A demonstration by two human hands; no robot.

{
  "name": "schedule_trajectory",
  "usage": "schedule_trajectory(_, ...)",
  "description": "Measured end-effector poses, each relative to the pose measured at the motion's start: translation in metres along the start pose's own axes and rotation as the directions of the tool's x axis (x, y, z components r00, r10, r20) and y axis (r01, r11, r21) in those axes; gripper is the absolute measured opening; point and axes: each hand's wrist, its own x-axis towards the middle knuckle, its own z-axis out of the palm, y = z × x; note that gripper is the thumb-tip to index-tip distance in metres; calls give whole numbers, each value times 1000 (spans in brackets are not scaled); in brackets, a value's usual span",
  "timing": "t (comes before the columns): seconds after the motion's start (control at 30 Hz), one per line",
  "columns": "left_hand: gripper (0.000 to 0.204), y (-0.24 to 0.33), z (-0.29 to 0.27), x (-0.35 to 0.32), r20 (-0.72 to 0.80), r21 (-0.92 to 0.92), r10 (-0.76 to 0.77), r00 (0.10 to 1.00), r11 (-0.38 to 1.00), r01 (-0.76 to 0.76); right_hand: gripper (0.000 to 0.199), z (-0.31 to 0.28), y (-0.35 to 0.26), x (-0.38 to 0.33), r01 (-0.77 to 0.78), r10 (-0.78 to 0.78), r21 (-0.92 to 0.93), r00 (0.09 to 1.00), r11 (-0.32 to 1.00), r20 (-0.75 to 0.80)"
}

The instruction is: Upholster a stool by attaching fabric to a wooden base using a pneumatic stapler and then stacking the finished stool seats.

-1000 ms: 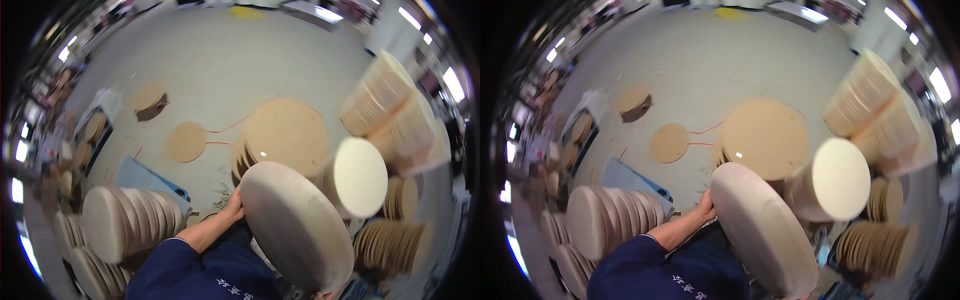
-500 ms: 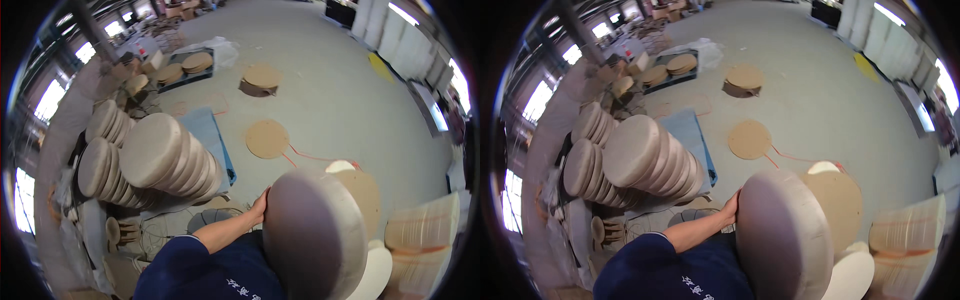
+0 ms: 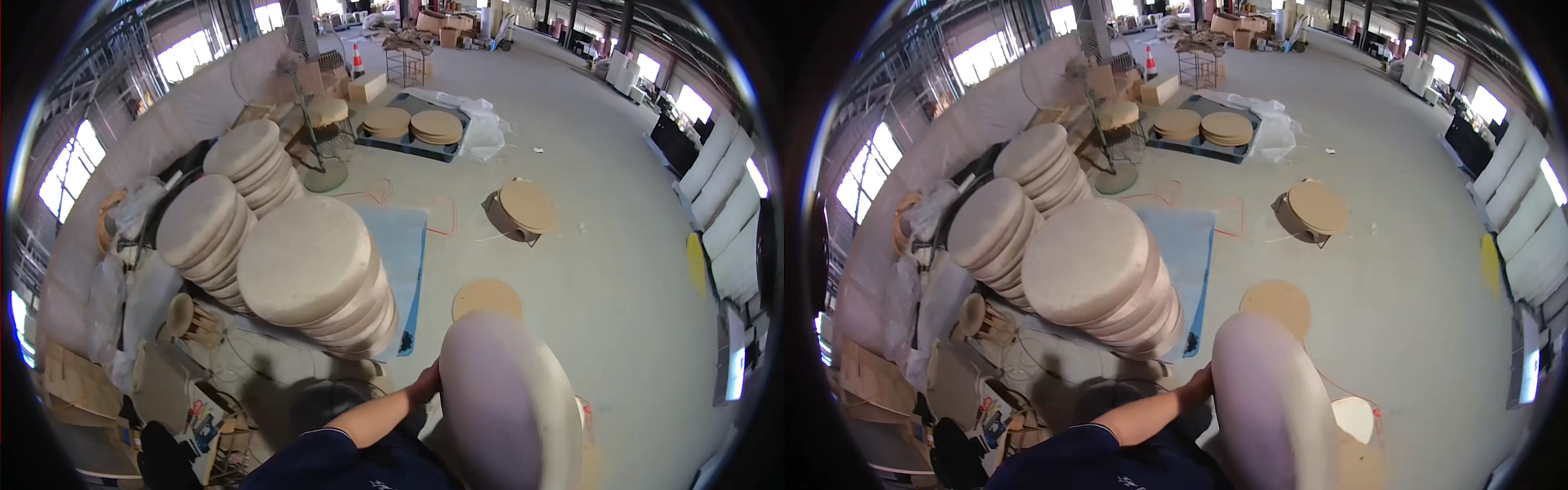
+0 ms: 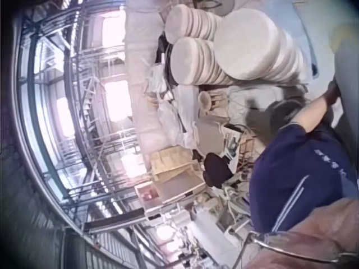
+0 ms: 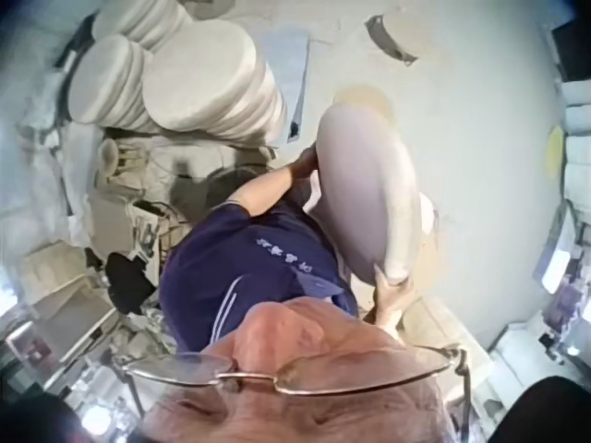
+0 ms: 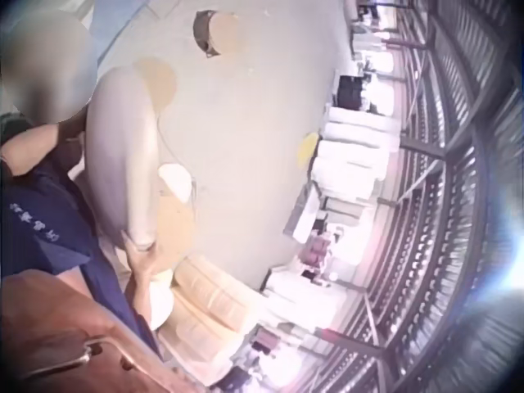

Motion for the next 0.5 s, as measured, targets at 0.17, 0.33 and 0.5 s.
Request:
schedule_trajectory(0.17, 61, 46, -27, 85, 150, 819, 307, 940, 494, -292, 89, -6, -72, 149, -31, 58, -78, 931, 996, 361)
schedule_trajectory(0.33, 49, 158, -23, 73, -83, 706, 481, 873, 646, -289, 53, 47, -98, 256, 118, -155, 132, 934, 984, 323)
schedule_trajectory(0.5, 30, 266, -36, 48, -363, 632, 653, 665, 697, -339, 58, 114, -99, 358, 161, -71, -175, 898, 971, 433)
